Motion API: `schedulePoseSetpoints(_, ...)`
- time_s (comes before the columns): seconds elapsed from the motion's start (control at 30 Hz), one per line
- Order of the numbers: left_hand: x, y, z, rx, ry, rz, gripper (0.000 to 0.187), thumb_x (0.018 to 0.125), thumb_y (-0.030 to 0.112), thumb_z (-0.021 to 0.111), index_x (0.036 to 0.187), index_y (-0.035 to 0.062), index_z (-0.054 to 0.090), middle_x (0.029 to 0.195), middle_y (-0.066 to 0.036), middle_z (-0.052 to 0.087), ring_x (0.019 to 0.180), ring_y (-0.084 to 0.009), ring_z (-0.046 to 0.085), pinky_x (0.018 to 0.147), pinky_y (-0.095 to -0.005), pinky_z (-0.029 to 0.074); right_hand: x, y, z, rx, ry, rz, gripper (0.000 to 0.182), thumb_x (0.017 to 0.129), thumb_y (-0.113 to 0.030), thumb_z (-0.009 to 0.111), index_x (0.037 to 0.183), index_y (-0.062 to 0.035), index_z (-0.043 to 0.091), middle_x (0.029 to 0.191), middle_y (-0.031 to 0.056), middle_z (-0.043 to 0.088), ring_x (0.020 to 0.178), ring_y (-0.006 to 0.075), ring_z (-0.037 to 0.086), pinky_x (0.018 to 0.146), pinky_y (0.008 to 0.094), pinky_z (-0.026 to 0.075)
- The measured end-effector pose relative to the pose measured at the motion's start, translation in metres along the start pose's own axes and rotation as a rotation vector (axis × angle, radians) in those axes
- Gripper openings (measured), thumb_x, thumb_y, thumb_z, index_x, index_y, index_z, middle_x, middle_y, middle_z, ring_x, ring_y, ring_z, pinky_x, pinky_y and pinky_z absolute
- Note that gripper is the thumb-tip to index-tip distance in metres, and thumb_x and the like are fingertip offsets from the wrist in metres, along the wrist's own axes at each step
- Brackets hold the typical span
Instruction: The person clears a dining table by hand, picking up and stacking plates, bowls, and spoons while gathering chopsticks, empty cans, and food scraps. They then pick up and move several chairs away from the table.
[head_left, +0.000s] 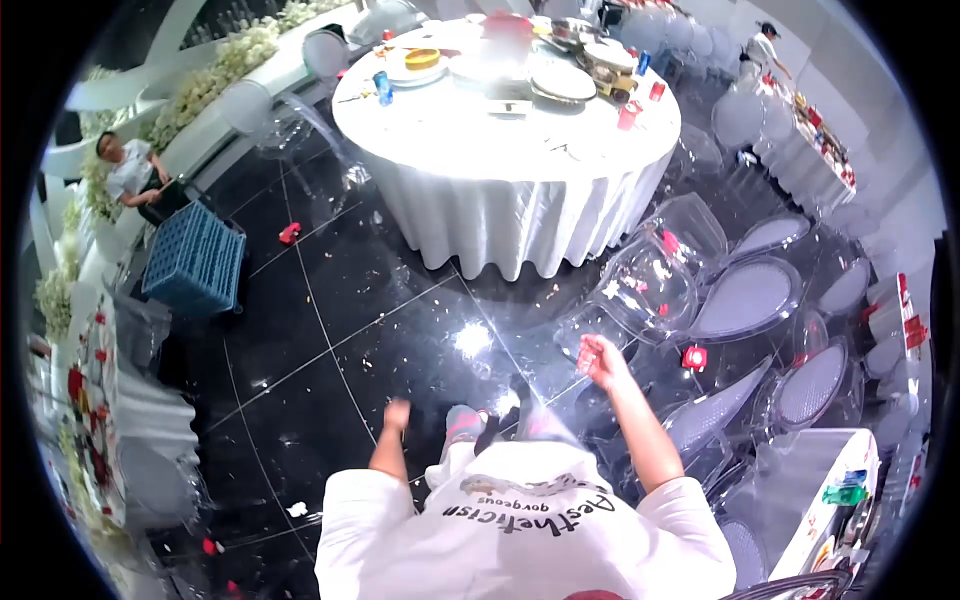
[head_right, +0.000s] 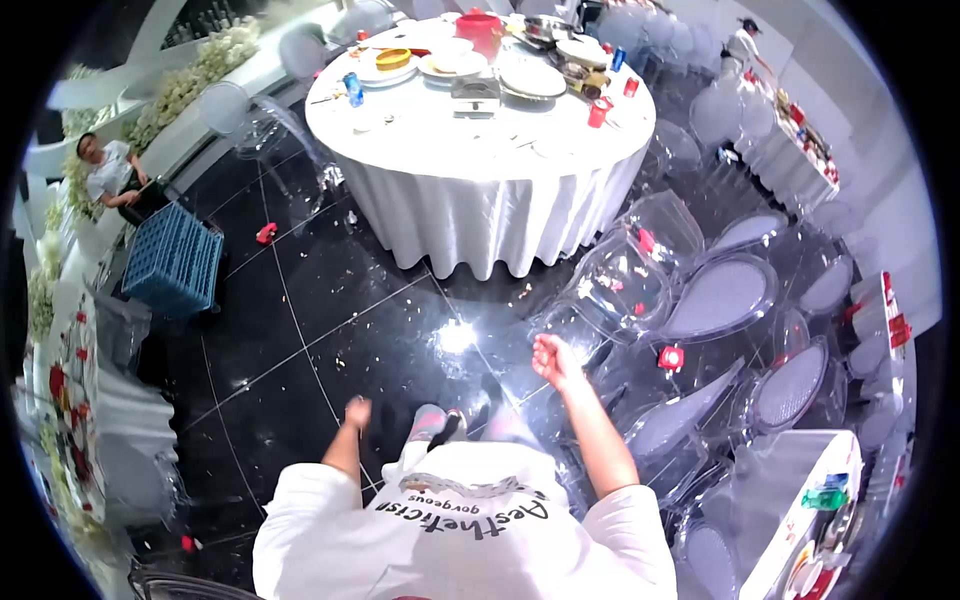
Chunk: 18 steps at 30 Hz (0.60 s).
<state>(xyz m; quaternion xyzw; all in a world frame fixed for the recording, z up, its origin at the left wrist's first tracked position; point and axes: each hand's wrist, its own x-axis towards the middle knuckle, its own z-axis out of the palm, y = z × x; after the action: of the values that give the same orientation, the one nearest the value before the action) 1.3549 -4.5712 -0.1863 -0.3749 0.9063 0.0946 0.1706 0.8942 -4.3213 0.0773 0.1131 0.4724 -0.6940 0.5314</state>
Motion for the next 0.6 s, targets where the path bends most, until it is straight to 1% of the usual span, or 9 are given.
schedulePoseSetpoints(0.03, 0.08, 0.005, -0.056, -0.669, 0.209, -0.3, 0.036, 0.084, 0.034, 0.049, 0.098, 0.0036, 0.061, 0.099, -0.02, 0.063, 0.096, -0.0362, 0.059, 0.082, -0.0442, 0.047, 0.022, -0.016, 0.001, 0.019, -0.037, 0.03, 0.019, 0.087, -0.02, 0.052, 0.093, -0.004, 0.06, 0.077, 0.0035, 0.061, 0.06, 0.0129, 0.053, 0.055, 0.0294, 0.045)
schedulePoseSetpoints(0.07, 0.15, 0.017, -0.127, -0.735, 0.222, -0.22, 0.038, 0.085, 0.037, 0.048, 0.102, 0.0044, 0.059, 0.099, -0.022, 0.062, 0.098, -0.0396, 0.057, 0.083, -0.0472, 0.046, 0.048, -0.033, 0.004, 0.038, -0.08, 0.051, 0.019, 0.087, -0.02, 0.053, 0.094, -0.0037, 0.06, 0.076, 0.0034, 0.061, 0.058, 0.012, 0.052, 0.053, 0.0281, 0.044)
schedulePoseSetpoints(0.13, 0.269, 0.061, -0.246, -0.842, 0.407, -0.118, 0.03, 0.084, 0.031, 0.053, 0.099, 0.0066, 0.061, 0.093, -0.019, 0.064, 0.091, -0.0351, 0.061, 0.079, -0.0423, 0.048, 0.099, -0.075, 0.025, 0.088, -0.108, 0.074, 0.021, 0.087, -0.02, 0.053, 0.099, -0.0029, 0.06, 0.079, 0.0047, 0.063, 0.055, 0.0107, 0.05, 0.052, 0.0253, 0.043)
schedulePoseSetpoints(0.17, 0.306, 0.092, -0.311, -0.898, 0.383, -0.047, 0.027, 0.083, 0.028, 0.055, 0.098, 0.0059, 0.061, 0.091, -0.016, 0.065, 0.088, -0.0306, 0.063, 0.077, -0.0383, 0.049, 0.131, -0.094, 0.029, 0.12, -0.156, 0.084, 0.024, 0.088, -0.02, 0.052, 0.102, -0.0023, 0.06, 0.083, 0.0062, 0.064, 0.054, 0.0109, 0.05, 0.051, 0.0249, 0.043)
schedulePoseSetpoints(0.27, 0.421, 0.168, -0.422, -0.911, 0.429, 0.167, 0.025, 0.082, 0.024, 0.055, 0.097, 0.0044, 0.059, 0.091, -0.018, 0.063, 0.086, -0.0325, 0.062, 0.076, -0.0399, 0.049, 0.255, -0.166, 0.068, 0.129, -0.26, 0.082, 0.027, 0.087, -0.021, 0.054, 0.107, -0.0024, 0.058, 0.099, 0.0113, 0.064, 0.057, 0.0121, 0.052, 0.052, 0.0245, 0.045)
schedulePoseSetpoints(0.37, 0.542, 0.236, -0.459, -0.745, 0.406, 0.269, 0.024, 0.08, 0.02, 0.054, 0.097, 0.0029, 0.057, 0.092, -0.019, 0.06, 0.085, -0.0343, 0.061, 0.075, -0.0414, 0.049, 0.408, -0.227, 0.109, 0.134, -0.292, 0.071, 0.026, 0.085, -0.021, 0.058, 0.105, -0.0041, 0.055, 0.106, 0.0149, 0.062, 0.06, 0.0141, 0.054, 0.052, 0.025, 0.048)
schedulePoseSetpoints(0.43, 0.617, 0.273, -0.463, -0.598, 0.356, 0.286, 0.023, 0.079, 0.017, 0.054, 0.096, 0.0019, 0.055, 0.093, -0.02, 0.058, 0.084, -0.0356, 0.06, 0.074, -0.0424, 0.049, 0.483, -0.263, 0.139, 0.152, -0.197, 0.056, 0.026, 0.084, -0.021, 0.06, 0.103, -0.0049, 0.053, 0.102, 0.0134, 0.062, 0.061, 0.0161, 0.055, 0.052, 0.0254, 0.049)
schedulePoseSetpoints(0.57, 0.72, 0.317, -0.463, -0.373, 0.204, 0.292, 0.021, 0.078, 0.012, 0.053, 0.095, -0.0001, 0.052, 0.094, -0.022, 0.055, 0.082, -0.0381, 0.059, 0.073, -0.0445, 0.048, 0.546, -0.312, 0.187, 0.233, -0.081, 0.066, 0.029, 0.086, -0.018, 0.058, 0.11, -0.0061, 0.049, 0.104, 0.0125, 0.061, 0.064, 0.0165, 0.057, 0.057, 0.0263, 0.05)
schedulePoseSetpoints(0.6, 0.733, 0.322, -0.461, -0.348, 0.17, 0.289, 0.021, 0.077, 0.011, 0.053, 0.095, -0.0006, 0.051, 0.094, -0.022, 0.054, 0.082, -0.0387, 0.058, 0.073, -0.045, 0.048, 0.549, -0.318, 0.19, 0.237, -0.096, 0.067, 0.025, 0.086, -0.017, 0.058, 0.107, -0.0057, 0.051, 0.1, 0.0118, 0.061, 0.064, 0.0163, 0.057, 0.057, 0.0261, 0.05)
